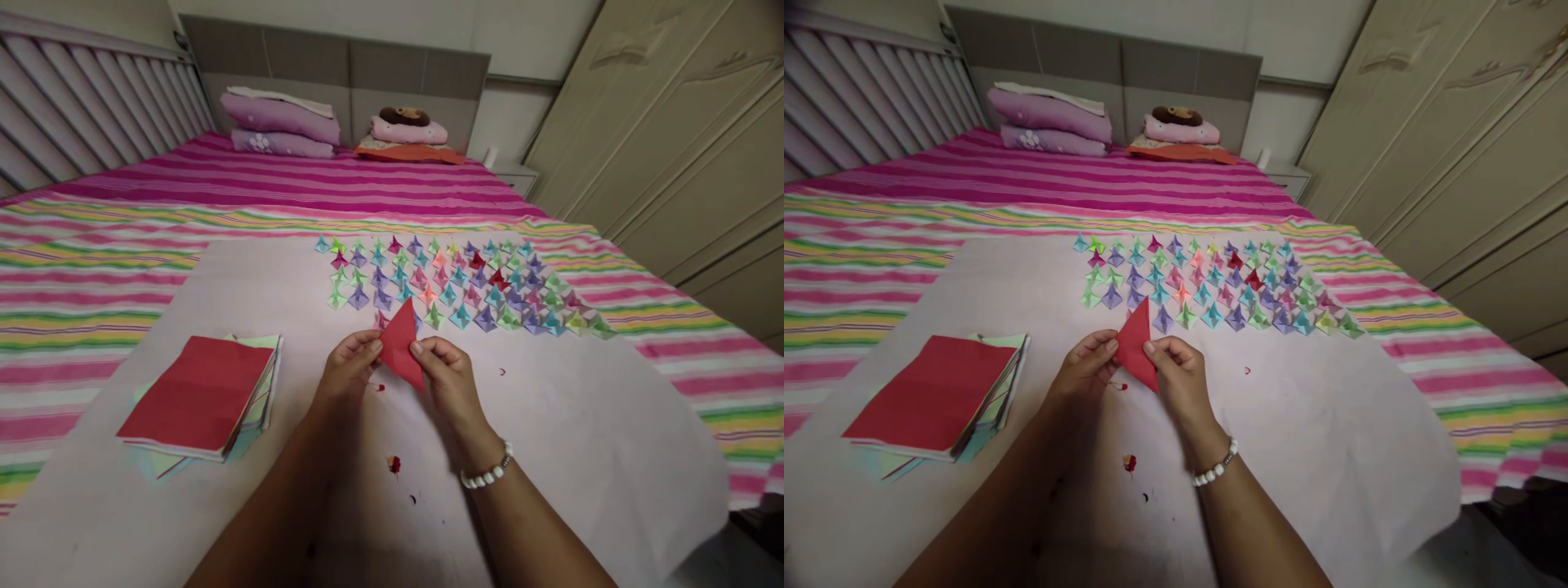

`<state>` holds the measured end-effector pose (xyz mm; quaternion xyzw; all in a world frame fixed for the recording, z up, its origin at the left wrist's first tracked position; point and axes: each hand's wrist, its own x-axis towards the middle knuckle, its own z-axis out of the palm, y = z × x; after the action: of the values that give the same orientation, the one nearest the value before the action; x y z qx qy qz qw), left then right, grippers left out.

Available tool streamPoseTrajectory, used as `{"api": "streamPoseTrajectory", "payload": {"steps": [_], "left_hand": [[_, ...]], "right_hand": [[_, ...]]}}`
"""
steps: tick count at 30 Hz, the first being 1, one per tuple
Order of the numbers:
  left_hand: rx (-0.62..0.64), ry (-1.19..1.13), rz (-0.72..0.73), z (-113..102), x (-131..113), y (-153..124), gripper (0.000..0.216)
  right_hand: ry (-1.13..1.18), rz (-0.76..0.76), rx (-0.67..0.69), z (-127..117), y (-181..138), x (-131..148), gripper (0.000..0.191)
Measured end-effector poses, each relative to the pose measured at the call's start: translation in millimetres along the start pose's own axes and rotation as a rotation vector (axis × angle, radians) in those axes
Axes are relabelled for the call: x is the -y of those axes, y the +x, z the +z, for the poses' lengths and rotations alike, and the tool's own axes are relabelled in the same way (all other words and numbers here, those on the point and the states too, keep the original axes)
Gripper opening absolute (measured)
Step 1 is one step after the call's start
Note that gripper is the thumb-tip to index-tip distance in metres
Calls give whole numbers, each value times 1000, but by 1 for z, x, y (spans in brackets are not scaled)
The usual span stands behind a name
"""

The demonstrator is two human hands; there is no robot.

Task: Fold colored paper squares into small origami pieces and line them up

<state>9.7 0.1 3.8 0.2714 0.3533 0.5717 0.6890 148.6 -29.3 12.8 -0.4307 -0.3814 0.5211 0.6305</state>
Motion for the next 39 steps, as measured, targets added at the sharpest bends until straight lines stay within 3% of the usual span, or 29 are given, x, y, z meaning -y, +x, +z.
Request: {"api": "streamPoseTrajectory", "payload": {"steps": [5,10,19,29,32,39], "left_hand": [[76,-32,-120,-1,0,-2,42],[146,5,-139,-3,1,-3,39],[193,17,-171,-6,4,-2,38],[145,25,-100,-2,4,-2,40],[99,121,-56,-3,6,0,40],[54,408,75,3,5,-6,42]], "right_hand": [[63,-30,73,-3,1,1,24],[88,-60,99,-2,1,3,33],[84,-35,114,-4,1,1,29],[73,-6,122,-2,2,-1,9],[25,-33,137,0,2,-2,15],[-219,-83,27,5,-2,-2,11]]}}
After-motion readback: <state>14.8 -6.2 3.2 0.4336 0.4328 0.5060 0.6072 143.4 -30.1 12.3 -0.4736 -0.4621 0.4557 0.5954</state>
